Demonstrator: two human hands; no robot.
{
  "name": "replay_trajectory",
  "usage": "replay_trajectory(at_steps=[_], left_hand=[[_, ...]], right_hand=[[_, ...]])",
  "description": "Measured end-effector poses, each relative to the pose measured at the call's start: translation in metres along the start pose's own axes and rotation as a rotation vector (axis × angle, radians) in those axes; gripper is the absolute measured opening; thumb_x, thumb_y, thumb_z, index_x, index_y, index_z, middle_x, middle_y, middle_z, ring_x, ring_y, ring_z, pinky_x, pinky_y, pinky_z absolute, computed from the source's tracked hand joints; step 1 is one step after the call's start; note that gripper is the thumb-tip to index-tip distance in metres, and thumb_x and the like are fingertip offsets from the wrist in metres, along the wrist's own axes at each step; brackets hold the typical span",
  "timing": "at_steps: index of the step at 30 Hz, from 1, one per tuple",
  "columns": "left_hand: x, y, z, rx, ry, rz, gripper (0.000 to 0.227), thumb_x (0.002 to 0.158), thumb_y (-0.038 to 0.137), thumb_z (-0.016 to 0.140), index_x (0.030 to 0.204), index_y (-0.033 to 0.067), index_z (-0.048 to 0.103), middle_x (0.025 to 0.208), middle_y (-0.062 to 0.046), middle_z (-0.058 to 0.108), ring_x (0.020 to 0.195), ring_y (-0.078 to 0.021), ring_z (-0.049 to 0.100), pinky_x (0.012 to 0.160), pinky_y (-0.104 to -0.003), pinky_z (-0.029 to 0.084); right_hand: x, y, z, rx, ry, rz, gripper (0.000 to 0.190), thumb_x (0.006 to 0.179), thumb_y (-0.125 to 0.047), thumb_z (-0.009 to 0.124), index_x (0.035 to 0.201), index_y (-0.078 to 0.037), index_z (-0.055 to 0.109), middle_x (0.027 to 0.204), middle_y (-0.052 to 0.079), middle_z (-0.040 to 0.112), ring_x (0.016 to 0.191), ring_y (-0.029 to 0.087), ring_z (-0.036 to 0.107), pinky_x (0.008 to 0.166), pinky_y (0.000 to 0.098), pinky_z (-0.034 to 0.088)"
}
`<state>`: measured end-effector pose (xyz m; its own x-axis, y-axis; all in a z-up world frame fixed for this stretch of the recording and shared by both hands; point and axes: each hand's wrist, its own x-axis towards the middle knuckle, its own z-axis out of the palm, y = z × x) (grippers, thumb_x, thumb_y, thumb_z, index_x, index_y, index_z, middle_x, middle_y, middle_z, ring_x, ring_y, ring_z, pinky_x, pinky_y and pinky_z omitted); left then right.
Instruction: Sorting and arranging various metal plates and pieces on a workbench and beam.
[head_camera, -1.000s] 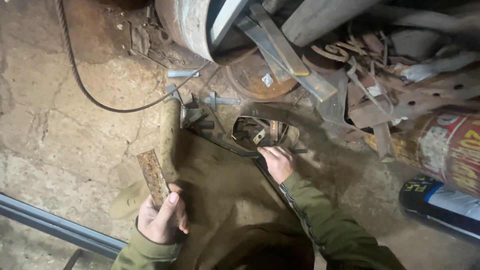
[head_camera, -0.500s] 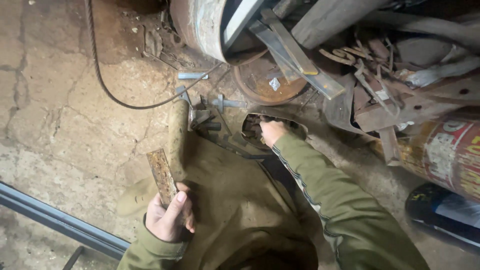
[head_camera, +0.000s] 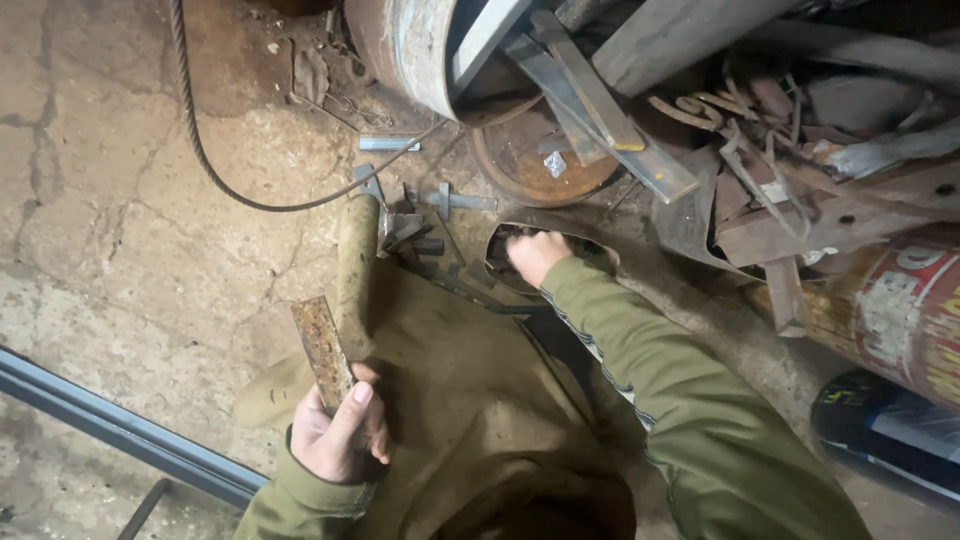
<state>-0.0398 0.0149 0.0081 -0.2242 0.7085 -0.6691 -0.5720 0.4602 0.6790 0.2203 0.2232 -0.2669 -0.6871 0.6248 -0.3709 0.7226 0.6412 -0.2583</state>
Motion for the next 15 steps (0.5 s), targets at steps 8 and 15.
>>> replay_trajectory(at_steps=[8,15], left_hand=[[0.000,-0.001,0.000,0.001,0.013,0.013,0.023,0.096,0.009,0.059,0.114,-0.0035,0.057,0.058,-0.011,0.053,0.038,-0.0217,0.052,0.035,-0.035,0.046],[0.009,0.000,-0.003,-0.001,-0.008,-0.002,0.023,0.096,0.011,0.059,0.115,-0.0023,0.057,0.059,-0.010,0.052,0.039,-0.0212,0.052,0.036,-0.035,0.047]], right_hand=[[-0.050,0.015,-0.038,-0.005,0.223,0.035,0.024,0.101,-0.035,0.068,0.093,-0.012,0.067,0.075,0.007,0.073,0.060,0.029,0.072,0.054,0.0441,0.057],[-0.136,0.015,-0.114,0.804,0.648,0.308,0.016,0.099,-0.020,0.075,0.103,-0.006,0.070,0.087,0.007,0.074,0.068,0.013,0.068,0.059,0.0284,0.054]])
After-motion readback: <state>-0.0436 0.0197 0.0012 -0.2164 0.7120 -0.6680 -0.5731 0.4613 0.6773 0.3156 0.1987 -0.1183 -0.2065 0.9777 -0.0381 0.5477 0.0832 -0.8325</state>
